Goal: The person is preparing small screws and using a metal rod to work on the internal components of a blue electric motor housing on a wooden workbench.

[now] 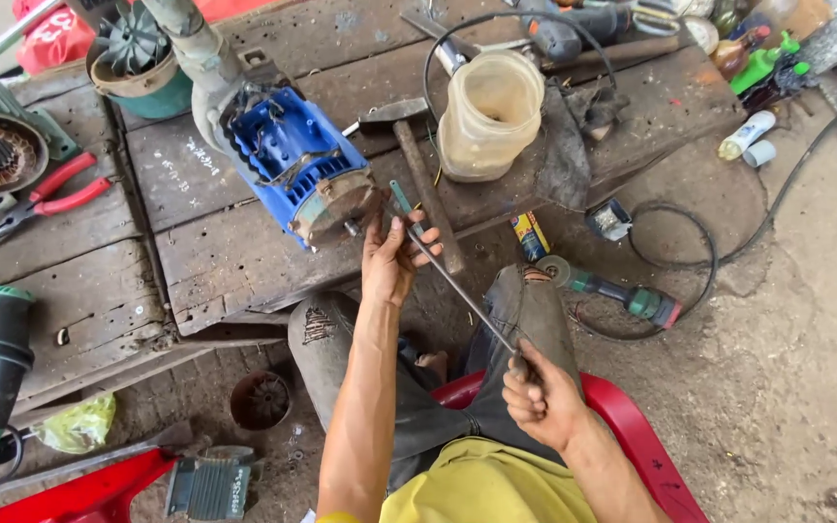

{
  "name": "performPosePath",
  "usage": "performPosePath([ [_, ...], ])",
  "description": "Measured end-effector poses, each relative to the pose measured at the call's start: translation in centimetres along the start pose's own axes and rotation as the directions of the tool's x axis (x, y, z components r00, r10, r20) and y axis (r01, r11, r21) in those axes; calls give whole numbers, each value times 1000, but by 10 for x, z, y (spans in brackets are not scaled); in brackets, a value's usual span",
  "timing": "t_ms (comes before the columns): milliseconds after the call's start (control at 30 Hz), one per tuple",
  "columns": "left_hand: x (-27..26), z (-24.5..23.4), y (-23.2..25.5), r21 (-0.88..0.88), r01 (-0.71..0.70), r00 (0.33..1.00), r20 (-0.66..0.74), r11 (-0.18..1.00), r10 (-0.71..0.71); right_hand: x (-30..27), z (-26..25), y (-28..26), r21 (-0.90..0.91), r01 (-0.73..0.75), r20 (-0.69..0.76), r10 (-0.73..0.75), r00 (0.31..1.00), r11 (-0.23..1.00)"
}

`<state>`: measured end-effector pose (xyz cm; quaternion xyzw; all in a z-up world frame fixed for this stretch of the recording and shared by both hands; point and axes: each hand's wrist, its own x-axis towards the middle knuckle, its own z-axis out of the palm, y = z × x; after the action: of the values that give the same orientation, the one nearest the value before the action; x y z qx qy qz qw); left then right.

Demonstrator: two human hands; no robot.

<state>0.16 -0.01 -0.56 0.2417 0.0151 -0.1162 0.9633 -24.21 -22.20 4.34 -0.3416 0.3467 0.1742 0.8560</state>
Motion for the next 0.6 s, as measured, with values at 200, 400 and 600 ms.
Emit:
performPosePath([
  [200,-3,0,1,-19,3,1000,0,1000,-3,-10,-9,15,-929,322,350,-711,610,-182],
  [400,2,-4,-4,-27,13,1000,-27,1000,-14,-18,28,12,-681,312,-37,-456,889,663],
  [600,-5,5,0,-27,-4,999,-39,1000,3,-23,14,8,-955,257,278,-749,602,-148],
])
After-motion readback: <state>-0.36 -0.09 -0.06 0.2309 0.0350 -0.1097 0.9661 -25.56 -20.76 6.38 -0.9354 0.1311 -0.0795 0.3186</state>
